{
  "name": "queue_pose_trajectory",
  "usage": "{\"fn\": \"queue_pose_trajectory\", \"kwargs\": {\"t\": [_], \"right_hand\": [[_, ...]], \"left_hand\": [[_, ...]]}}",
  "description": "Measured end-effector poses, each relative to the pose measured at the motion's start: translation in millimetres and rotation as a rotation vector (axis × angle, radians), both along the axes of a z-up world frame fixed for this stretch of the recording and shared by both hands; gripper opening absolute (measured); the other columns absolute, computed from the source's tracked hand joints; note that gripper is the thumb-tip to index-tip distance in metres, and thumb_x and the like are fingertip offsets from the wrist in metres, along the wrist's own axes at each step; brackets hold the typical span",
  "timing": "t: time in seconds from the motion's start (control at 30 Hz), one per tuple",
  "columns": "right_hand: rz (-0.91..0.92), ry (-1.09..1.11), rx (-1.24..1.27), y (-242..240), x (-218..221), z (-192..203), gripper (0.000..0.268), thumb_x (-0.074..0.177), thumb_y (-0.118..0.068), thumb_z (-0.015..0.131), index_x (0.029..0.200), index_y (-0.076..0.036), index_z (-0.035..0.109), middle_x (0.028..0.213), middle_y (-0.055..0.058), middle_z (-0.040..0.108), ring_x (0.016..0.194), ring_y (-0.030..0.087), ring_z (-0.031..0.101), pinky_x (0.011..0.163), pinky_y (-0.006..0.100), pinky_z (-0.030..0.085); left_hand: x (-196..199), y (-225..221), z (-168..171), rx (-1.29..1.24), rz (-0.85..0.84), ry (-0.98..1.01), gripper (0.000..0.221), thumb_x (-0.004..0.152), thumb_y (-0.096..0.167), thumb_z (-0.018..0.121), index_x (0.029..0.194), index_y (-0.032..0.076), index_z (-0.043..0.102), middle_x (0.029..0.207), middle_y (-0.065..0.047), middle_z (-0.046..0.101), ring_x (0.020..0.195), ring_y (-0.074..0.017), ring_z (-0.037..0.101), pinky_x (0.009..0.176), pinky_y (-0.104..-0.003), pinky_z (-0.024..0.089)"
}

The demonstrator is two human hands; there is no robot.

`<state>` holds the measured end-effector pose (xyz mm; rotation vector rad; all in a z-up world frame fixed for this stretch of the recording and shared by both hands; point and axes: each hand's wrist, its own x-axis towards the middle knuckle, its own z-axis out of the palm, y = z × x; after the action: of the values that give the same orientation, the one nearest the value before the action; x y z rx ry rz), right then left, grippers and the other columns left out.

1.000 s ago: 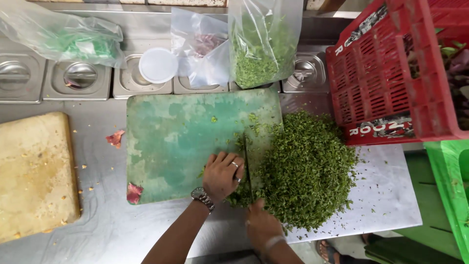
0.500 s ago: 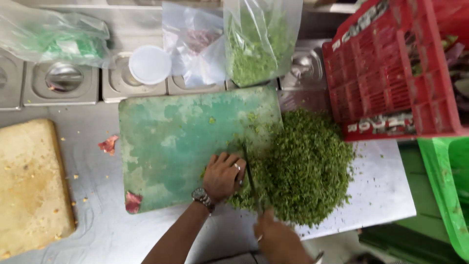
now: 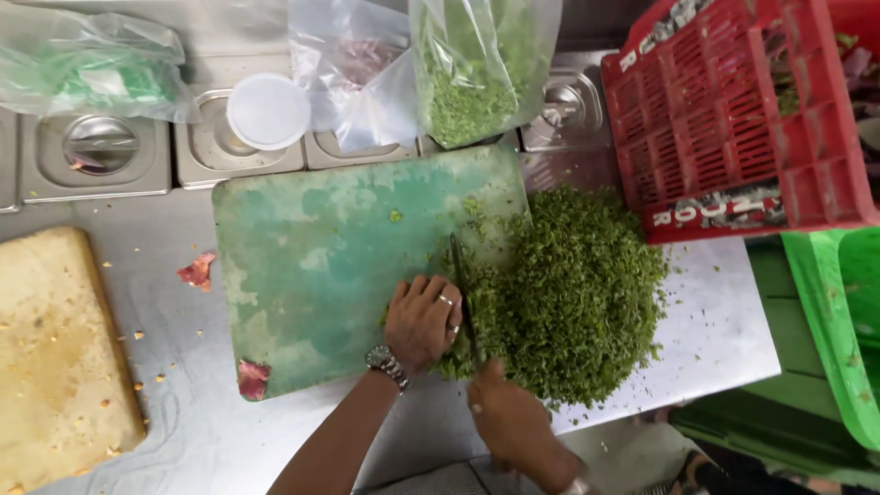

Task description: The person is chopping green leafy vegetables on a cutting board using a knife in a kitchen setting and then sorting them into bins.

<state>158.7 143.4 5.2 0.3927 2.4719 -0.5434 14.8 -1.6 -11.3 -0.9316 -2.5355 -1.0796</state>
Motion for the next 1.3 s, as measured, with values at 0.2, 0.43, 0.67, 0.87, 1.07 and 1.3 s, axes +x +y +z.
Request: {"fn": "queue_pose_trajectory", "kwargs": {"t": [0.2,0.43,0.67,0.87,1.07,1.3], "right_hand": [[0.301,0.107,-0.175,6.1,36.5,-54.1,0.014,0.093,-0.025,0.059,0.102,-0.014,0.059,0.111,0.035,0.057,0.079,0.046,0.069,0.063,0.061,0.052],[0.075,0.142,-0.185,-8.8,22.4,-33.3,0.027,0.097,-0.027,0.057,0.11,-0.003,0.055,0.093,0.029,0.064,0.077,0.047,0.067,0.066,0.059,0.053],[-0.063,0.069,-0.265,-8.9,11.1,2.9,0.025,0.098,-0.022,0.062,0.106,-0.002,0.05,0.079,0.026,0.069,0.076,0.046,0.067,0.067,0.058,0.052],[0.028,0.124,-0.103,-23.3,-3.9,-16.2,0.031,0.085,-0.009,0.058,0.111,0.001,0.044,0.082,0.024,0.068,0.079,0.047,0.068,0.07,0.056,0.055],[-0.087,0.177,-0.082,-33.6,9.4,-55.3,0.043,0.095,-0.02,0.058,0.12,0.008,0.036,0.081,0.029,0.069,0.075,0.053,0.065,0.066,0.062,0.051],[-0.29,-0.115,-0.377,-33.3,3.4,-2.7,0.039,0.096,-0.029,0.055,0.118,0.001,0.041,0.076,0.026,0.07,0.072,0.047,0.072,0.065,0.061,0.054]], "left_hand": [[-1.8,2.3,-0.6,0.023,0.024,0.045,0.009,0.093,0.016,0.061,0.095,0.007,0.061,0.099,-0.009,0.063,0.091,-0.0306,0.058,0.079,-0.046,0.043],[-4.6,3.5,-3.2,0.022,0.035,0.012,0.009,0.095,0.016,0.06,0.093,0.008,0.061,0.095,-0.009,0.063,0.088,-0.0315,0.058,0.077,-0.046,0.043],[-1.2,1.3,-4.3,0.014,0.043,-0.002,0.011,0.097,0.018,0.059,0.094,0.008,0.06,0.095,-0.01,0.062,0.088,-0.0318,0.058,0.078,-0.046,0.043],[-4.2,1.8,-3.9,0.013,0.061,-0.009,0.01,0.097,0.016,0.059,0.093,0.007,0.059,0.094,-0.01,0.062,0.088,-0.0321,0.058,0.079,-0.046,0.043],[-1.6,2.0,-4.0,0.031,0.059,-0.036,0.01,0.098,0.016,0.058,0.092,0.008,0.058,0.092,-0.01,0.061,0.087,-0.0321,0.058,0.078,-0.047,0.043],[-6.0,1.6,-0.8,0.088,0.043,-0.079,0.01,0.098,0.015,0.058,0.093,0.007,0.057,0.093,-0.011,0.061,0.087,-0.0334,0.057,0.077,-0.047,0.043]]}}
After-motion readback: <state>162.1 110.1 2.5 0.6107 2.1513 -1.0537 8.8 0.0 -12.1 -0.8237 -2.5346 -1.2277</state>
